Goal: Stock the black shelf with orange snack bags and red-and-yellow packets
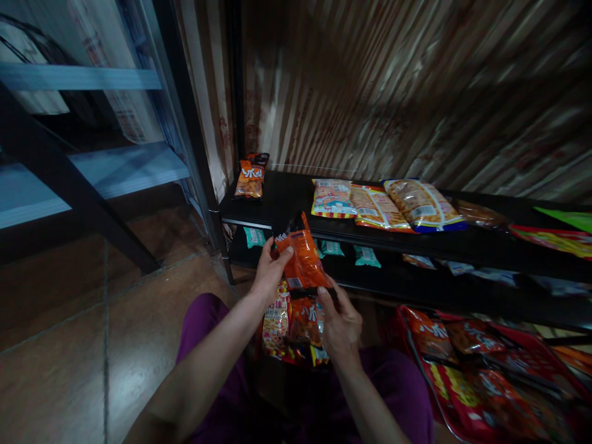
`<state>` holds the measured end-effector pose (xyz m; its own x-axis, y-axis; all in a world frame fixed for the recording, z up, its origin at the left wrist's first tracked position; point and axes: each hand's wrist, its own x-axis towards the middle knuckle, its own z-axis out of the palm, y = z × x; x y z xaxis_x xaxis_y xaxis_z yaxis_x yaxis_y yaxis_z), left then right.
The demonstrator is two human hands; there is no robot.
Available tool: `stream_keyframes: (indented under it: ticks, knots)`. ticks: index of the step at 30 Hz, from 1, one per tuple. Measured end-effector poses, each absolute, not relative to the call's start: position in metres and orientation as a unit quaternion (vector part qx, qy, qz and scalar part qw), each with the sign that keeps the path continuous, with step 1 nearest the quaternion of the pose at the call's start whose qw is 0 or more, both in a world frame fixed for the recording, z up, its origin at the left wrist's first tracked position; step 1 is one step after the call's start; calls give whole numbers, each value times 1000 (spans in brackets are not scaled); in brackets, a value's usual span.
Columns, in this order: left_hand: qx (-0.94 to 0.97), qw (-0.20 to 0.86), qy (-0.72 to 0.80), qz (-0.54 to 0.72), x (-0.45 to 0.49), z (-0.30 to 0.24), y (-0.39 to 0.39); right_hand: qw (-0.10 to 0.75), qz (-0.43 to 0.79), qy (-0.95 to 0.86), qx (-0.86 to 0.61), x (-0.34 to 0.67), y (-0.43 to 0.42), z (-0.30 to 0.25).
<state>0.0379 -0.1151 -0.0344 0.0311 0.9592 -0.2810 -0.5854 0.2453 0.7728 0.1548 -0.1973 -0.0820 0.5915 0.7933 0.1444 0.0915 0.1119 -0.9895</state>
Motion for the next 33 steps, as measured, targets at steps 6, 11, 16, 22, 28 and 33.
stream_keyframes:
  ticks: [6, 11, 16, 22, 28, 33]
  knots:
    - [266, 653, 411, 577, 30, -40, -112, 605, 197, -443, -631, 155, -202, -73]
    - [267, 646, 423, 577, 26, -37, -114, 611, 231, -436, -619, 153, -203, -76]
    - [263, 650, 409, 583, 24, -36, -113, 666, 374, -298, -573, 144, -199, -79]
    - [228, 648, 412, 598, 20, -41, -109, 710, 452, -203, -501, 135, -195, -74]
    - [196, 685, 394, 581, 16, -45, -106, 708, 477, -177, -489, 137, -195, -72]
    - [209, 739, 340, 542, 12, -49, -104, 696, 504, -159, -485, 140, -198, -72]
